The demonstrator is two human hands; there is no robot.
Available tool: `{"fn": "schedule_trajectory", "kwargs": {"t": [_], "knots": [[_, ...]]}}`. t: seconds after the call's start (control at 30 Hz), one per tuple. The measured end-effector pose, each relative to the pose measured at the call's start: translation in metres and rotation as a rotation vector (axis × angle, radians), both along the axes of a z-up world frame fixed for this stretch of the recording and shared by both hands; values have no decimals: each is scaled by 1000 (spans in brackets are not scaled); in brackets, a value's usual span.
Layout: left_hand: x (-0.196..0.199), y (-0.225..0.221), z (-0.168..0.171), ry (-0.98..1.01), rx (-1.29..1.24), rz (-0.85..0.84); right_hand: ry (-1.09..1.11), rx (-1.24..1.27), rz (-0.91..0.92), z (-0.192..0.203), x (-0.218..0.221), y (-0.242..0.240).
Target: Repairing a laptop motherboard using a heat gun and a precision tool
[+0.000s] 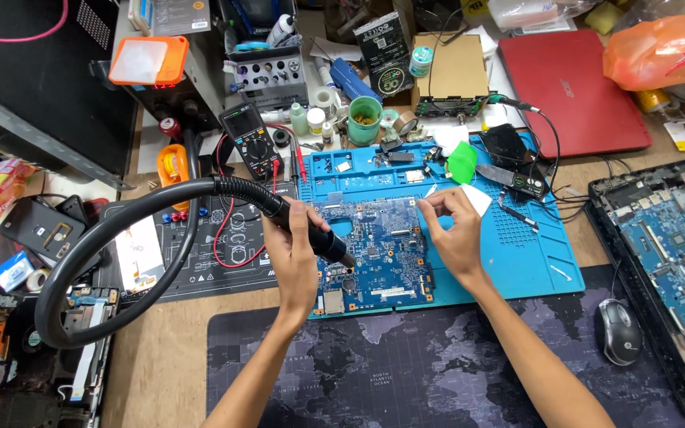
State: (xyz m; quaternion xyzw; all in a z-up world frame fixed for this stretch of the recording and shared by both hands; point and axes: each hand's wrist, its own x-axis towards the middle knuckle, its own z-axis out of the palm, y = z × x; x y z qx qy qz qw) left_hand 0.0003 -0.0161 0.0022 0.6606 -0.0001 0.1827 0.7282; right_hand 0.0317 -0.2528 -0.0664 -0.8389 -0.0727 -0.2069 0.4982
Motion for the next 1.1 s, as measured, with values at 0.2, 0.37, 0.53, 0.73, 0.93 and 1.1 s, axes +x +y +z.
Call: {"fn": "schedule_trajectory", "kwargs": {"t": [0.2,0.37,0.53,0.73,0.93,1.1], "knots": [[7,-8,2,-67,-20,10,-75,-121,-74,-34,1,-12],[12,-13,7,-87,-39,20,-37,-97,-62,-31,4,-8],[15,-18,9,-122,-81,33,-65,-100,21,-30,3,-6],[26,-16,11,-175,-152,90,-99,-287,111,-40,0,-7],[40,-14,21,-234,-175,127,-196,-374,219,-37,-4,-5],[47,-14,28,-259,-193,154,-158,-287,191,-31,-5,-3]]}}
